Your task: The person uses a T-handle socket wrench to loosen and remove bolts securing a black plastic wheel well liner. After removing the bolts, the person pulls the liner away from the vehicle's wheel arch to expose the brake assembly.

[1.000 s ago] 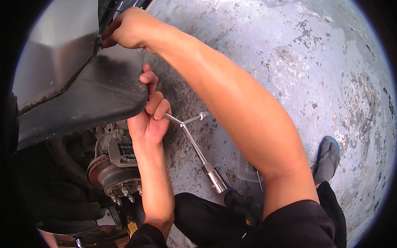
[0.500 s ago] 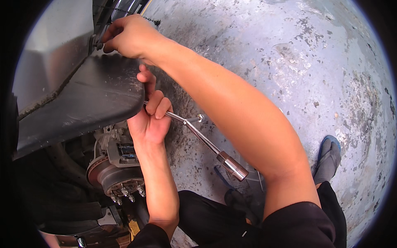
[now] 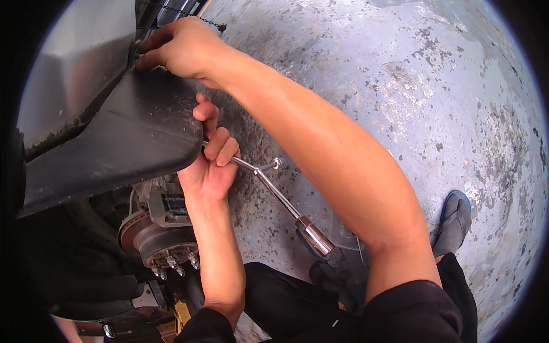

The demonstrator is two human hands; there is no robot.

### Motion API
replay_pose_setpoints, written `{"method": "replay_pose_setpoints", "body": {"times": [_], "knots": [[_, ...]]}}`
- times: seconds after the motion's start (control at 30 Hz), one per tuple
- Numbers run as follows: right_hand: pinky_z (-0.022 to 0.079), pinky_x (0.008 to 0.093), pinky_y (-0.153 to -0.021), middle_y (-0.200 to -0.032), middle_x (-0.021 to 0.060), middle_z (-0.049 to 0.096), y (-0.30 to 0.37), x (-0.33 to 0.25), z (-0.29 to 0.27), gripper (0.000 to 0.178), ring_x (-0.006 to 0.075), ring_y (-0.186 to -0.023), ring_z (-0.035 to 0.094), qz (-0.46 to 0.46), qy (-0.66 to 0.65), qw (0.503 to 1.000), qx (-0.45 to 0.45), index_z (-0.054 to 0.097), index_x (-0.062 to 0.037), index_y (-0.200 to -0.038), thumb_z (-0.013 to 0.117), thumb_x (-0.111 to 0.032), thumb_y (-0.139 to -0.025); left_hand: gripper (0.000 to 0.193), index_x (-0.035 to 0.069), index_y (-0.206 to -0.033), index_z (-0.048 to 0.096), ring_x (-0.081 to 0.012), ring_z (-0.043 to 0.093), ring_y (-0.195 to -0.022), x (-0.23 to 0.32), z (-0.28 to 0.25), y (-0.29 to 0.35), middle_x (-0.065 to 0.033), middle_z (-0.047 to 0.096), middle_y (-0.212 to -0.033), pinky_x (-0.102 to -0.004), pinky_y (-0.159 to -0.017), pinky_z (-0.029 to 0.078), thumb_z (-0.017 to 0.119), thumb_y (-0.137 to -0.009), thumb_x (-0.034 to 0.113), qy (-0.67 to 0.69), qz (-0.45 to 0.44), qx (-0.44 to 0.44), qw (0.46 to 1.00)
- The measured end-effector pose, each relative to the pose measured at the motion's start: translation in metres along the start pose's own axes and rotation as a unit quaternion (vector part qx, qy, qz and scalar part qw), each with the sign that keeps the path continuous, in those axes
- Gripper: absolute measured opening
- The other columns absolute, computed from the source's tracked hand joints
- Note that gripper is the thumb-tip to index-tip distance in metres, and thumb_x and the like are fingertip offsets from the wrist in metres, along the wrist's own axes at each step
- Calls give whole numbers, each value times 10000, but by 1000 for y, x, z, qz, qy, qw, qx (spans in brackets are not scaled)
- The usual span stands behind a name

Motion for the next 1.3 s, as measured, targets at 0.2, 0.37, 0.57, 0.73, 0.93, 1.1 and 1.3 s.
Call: {"method": "replay_pose_setpoints", "body": {"times": [0.2,0.37,0.57,0.73,0.93,1.1,1.3], "knots": [[447,271,-594,-732,99,623,-7,-24,3,210,160,-649,570,-28,92,992,-77,663,7,-826,668,-185,-741,304,39,-1159,481,-64,225,-428,2,-4,5,26,548,-887,-223,-403,240,516,-895,185,15,-9,18,1000],[410,274,-506,-662,85,596,-12,-11,13,164,156,-572,531,71,-33,992,-98,647,37,-834,620,-93,-736,295,37,-1157,472,-64,228,-426,5,-5,8,25,540,-874,-221,-400,244,510,-899,176,9,-10,20,1000],[419,313,-497,-625,163,583,-2,-24,10,187,206,-546,565,68,53,996,-36,642,60,-778,584,-116,-750,276,34,-1148,470,-57,223,-425,8,-8,12,28,526,-874,-210,-396,242,500,-903,157,-17,-2,39,999],[485,377,-575,-724,237,619,5,-40,12,250,299,-686,648,12,207,978,-14,639,74,-839,488,-121,-801,272,34,-1145,467,-57,220,-424,9,-5,13,30,509,-868,-210,-396,243,502,-901,150,-23,-3,42,999],[410,259,-541,-727,60,604,25,13,11,194,108,-562,503,130,82,988,-22,637,18,-828,593,-169,-796,275,39,-1126,464,-59,248,-422,12,-20,26,9,505,-867,-205,-390,260,505,-901,191,13,-6,29,999],[405,267,-513,-723,63,598,45,71,-16,181,110,-550,495,175,47,983,23,621,40,-807,544,-122,-822,257,37,-1117,468,-56,228,-422,27,-32,49,20,499,-810,-211,-386,246,521,-887,137,-33,8,66,997],[498,368,-605,-694,165,647,136,182,-94,155,284,-653,639,186,535,795,-217,660,-8,-729,591,-145,-709,237,31,-1102,479,-41,228,-417,23,-33,32,0,533,-834,-199,-373,235,515,-895,140,-117,-10,60,991]]}}
Point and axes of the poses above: each hand's wrist, its own y-axis away from the middle knuckle, its own z-axis out of the palm, x = y × z, the point moved 8 cm from there along -y, towards the middle knuckle
